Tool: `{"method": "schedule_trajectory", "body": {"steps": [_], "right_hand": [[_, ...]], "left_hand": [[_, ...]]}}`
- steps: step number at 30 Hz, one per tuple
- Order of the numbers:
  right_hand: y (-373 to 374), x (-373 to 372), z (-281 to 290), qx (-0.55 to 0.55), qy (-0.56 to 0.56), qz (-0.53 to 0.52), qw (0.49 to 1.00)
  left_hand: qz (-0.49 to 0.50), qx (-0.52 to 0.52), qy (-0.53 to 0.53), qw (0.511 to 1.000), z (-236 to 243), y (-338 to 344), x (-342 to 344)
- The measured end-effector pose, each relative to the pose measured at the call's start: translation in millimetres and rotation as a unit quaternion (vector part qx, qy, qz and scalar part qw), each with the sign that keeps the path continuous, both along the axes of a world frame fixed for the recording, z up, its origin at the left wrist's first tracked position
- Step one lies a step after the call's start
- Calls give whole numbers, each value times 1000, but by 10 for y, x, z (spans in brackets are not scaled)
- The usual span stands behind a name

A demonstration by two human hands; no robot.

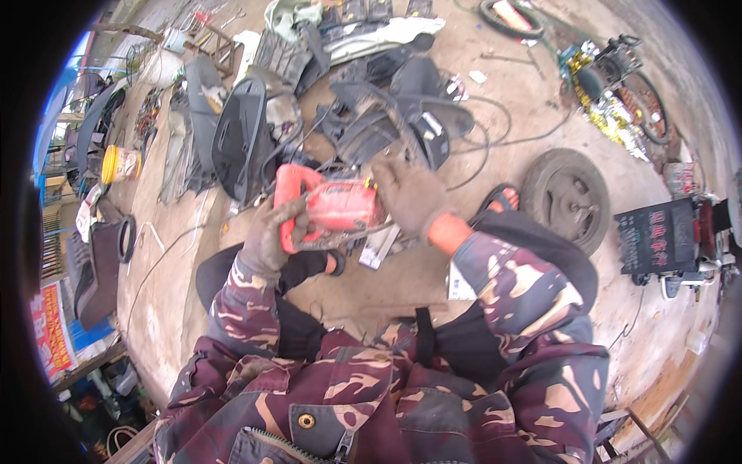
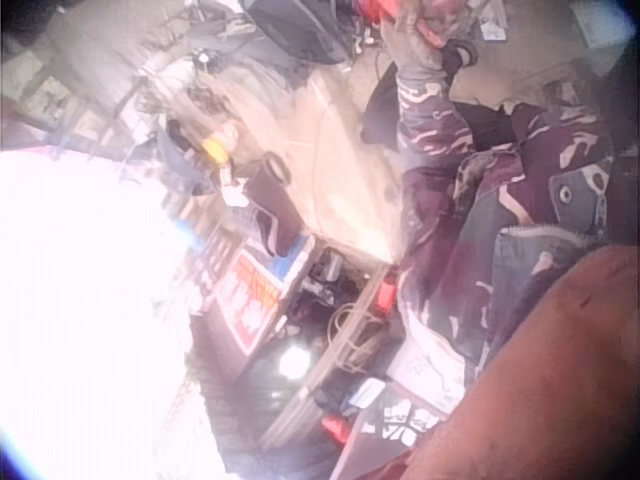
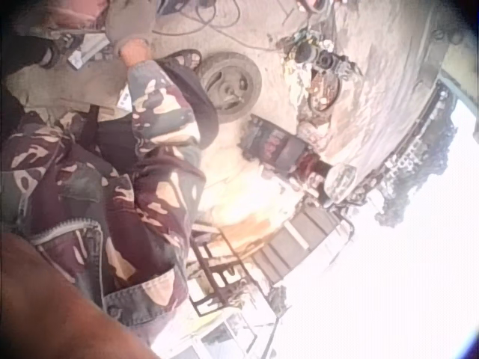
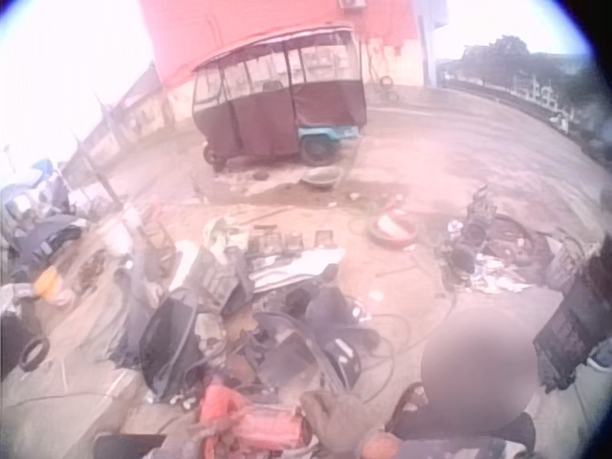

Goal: The person sits on the floor and uses a screwdriver to adjust screws on a red power tool. They then connect a power cord to the tool and continue to manipulate the tool and cord.

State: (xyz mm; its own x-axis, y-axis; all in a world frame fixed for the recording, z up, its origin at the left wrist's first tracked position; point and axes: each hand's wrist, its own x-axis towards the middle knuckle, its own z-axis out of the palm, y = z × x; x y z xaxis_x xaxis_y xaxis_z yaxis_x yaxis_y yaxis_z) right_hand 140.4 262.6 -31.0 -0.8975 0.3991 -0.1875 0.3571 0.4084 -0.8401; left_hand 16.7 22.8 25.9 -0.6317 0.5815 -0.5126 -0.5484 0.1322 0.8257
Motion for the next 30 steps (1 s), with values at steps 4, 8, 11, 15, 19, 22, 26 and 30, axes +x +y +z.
{"method": "schedule_trajectory", "body": {"steps": [4, 8, 11, 15, 19, 22, 26, 30], "right_hand": [[-20, 34, 117, -3, 40, 0, 999], [-7, 24, 125, -37, 81, -9, 996], [14, -5, 81, -34, 7, 12, 999], [-10, 4, 65, -63, -29, 12, 998], [-61, 24, 82, 8, 122, -20, 992], [-41, 2, 67, -40, 67, -11, 997], [-18, -13, 36, -40, 3, 17, 999], [-24, 46, 54, 24, 120, 23, 992]], "left_hand": [[1, -26, -3, 1000, -4, 4, -22], [5, -25, 0, 1000, 8, -3, -21], [0, -30, 10, 1000, 26, 6, -19], [1, -24, 13, 1000, 32, 21, -9], [2, -25, 14, 1000, 29, 6, -6], [2, -26, 15, 1000, 29, -5, -12], [-2, -25, 25, 999, 16, -10, -23], [10, -23, 9, 1000, -14, -40, -23]]}}
